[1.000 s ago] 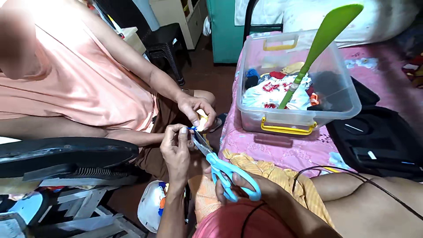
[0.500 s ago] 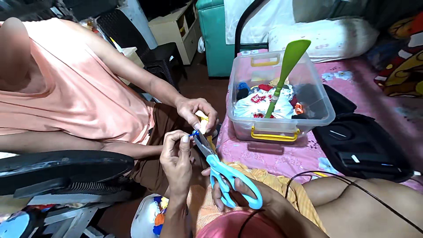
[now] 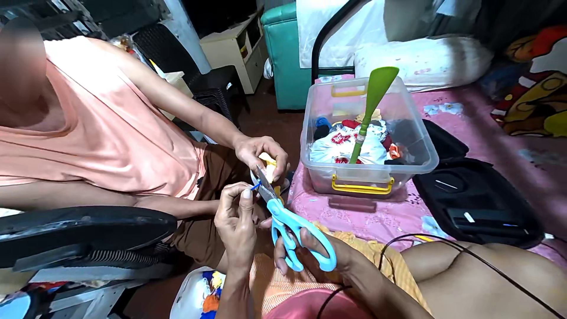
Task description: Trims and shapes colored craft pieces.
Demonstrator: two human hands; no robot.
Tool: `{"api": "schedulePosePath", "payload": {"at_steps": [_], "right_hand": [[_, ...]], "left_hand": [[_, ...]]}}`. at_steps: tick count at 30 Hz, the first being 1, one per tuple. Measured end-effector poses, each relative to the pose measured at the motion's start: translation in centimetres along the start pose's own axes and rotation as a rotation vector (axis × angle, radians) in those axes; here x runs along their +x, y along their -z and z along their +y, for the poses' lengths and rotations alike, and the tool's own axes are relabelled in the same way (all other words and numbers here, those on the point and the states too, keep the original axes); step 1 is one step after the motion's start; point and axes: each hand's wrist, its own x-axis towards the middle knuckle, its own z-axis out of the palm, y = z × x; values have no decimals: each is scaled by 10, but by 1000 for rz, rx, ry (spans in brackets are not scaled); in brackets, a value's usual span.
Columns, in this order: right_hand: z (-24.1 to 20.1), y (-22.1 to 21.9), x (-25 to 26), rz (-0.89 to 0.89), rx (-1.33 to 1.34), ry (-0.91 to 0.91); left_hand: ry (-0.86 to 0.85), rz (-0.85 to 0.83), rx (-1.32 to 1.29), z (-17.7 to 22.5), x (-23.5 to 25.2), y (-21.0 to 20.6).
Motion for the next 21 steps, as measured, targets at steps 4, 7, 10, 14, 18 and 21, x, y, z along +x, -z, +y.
{"api": "schedulePosePath", "payload": {"at_steps": [4, 7, 10, 14, 18, 21], "right_hand": [[-1, 0, 2, 12, -74, 10], [-3, 2, 2, 11, -162, 16], [-5, 2, 3, 26, -216, -6], [-7, -3, 5, 53, -246, -24], [-5, -6, 8, 65, -244, -9], [-2, -7, 7, 53, -199, 11]], "left_hand": [[2, 5, -6, 1, -1, 0], [3, 8, -14, 0, -1, 0], [5, 9, -7, 1, -1, 0], [-5, 7, 17, 1, -2, 0], [0, 3, 8, 0, -3, 2], [-9, 11, -6, -1, -3, 3]]}}
